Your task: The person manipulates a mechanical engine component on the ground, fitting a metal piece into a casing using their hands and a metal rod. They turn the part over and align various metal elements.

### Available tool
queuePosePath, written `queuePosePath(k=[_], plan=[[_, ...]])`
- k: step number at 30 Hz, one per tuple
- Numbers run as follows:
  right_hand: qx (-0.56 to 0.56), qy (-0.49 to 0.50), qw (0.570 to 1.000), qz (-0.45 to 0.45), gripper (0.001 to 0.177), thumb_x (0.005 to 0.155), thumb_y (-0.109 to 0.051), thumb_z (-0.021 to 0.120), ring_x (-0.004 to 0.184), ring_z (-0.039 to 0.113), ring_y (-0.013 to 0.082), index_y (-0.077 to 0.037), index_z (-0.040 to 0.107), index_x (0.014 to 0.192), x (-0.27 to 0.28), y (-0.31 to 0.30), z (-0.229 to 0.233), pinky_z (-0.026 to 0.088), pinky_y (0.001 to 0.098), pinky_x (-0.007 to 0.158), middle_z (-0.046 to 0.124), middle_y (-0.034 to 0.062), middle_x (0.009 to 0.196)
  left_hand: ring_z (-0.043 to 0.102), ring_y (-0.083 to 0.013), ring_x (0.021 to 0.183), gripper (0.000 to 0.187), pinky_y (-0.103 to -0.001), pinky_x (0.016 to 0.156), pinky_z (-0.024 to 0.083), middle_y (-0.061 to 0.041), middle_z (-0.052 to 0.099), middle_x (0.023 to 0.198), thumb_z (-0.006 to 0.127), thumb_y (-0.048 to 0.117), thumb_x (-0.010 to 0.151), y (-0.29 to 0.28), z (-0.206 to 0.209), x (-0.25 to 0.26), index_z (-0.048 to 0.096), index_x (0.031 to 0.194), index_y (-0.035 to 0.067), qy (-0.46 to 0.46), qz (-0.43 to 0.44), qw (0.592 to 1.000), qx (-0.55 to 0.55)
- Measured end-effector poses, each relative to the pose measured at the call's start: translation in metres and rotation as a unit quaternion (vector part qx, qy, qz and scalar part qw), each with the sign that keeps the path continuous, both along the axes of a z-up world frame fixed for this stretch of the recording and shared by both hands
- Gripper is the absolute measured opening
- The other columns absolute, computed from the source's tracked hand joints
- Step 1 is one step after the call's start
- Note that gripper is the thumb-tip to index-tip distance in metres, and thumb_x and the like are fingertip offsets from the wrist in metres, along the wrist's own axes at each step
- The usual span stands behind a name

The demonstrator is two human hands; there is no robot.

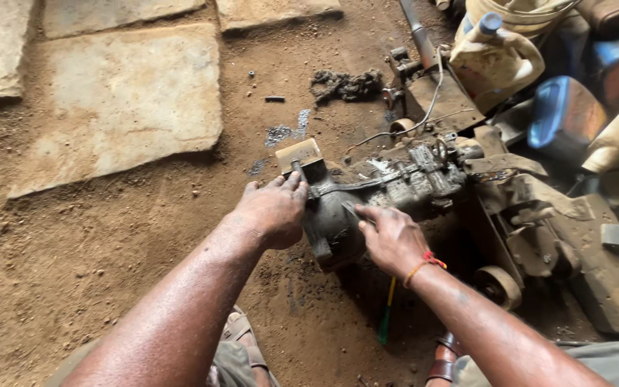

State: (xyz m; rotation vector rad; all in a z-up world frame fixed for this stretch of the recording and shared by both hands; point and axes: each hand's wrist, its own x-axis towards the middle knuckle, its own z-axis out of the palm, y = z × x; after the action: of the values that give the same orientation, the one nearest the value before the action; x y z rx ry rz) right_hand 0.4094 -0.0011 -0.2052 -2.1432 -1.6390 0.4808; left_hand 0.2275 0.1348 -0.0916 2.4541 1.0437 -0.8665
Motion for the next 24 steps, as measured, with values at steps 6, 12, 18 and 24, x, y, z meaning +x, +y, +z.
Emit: queuePosePath(k=[6, 12, 18, 24], plan=[[-0.066, -0.035, 0.997, 0.003, 0.033, 0.094, -0.027, 0.062, 0.074, 0.066, 0.0335, -0.027, 0.069, 0.126, -0.02, -0.029, 0.032, 0.056, 0.0479, 0.067, 0.06, 0.015, 0.089, 0.013, -0.0249, 0.157, 0.079, -0.058, 0.125, 0.016, -0.006, 0.006, 0.173, 0.048, 0.006, 0.092, 0.002, -0.013, -0.005, 0.013, 0.163, 0.014, -0.013, 0.008, 1.0, -0.007], [-0.049, -0.126, 0.989, 0.061, 0.034, 0.094, -0.022, 0.06, 0.067, 0.068, 0.0316, -0.03, 0.069, 0.126, -0.028, -0.012, 0.055, 0.057, 0.0466, 0.055, 0.059, 0.0165, 0.092, 0.012, -0.0267, 0.158, 0.076, -0.058, 0.126, 0.015, -0.006, 0.006, 0.173, 0.046, 0.008, 0.095, 0.003, -0.01, 0.0, 0.013, 0.164, 0.013, -0.015, 0.016, 1.0, -0.012], [-0.073, -0.156, 0.982, 0.072, 0.038, 0.094, -0.022, 0.059, 0.07, 0.07, 0.0292, -0.031, 0.069, 0.129, -0.024, -0.011, 0.057, 0.059, 0.0449, 0.058, 0.061, 0.0142, 0.096, 0.012, -0.0257, 0.157, 0.089, -0.058, 0.125, 0.016, -0.002, 0.003, 0.173, 0.052, 0.003, 0.087, 0.0, -0.006, -0.009, 0.01, 0.164, 0.017, -0.022, 0.026, 0.999, -0.029], [-0.101, -0.201, 0.971, 0.078, 0.031, 0.102, -0.022, 0.051, 0.073, 0.07, 0.0241, -0.033, 0.07, 0.123, -0.028, -0.007, 0.059, 0.06, 0.0406, 0.059, 0.061, 0.0101, 0.095, 0.013, -0.0258, 0.159, 0.084, -0.059, 0.125, 0.019, -0.003, 0.006, 0.174, 0.053, 0.007, 0.089, 0.001, -0.015, -0.009, 0.014, 0.164, 0.015, -0.035, 0.03, 0.999, -0.027]])
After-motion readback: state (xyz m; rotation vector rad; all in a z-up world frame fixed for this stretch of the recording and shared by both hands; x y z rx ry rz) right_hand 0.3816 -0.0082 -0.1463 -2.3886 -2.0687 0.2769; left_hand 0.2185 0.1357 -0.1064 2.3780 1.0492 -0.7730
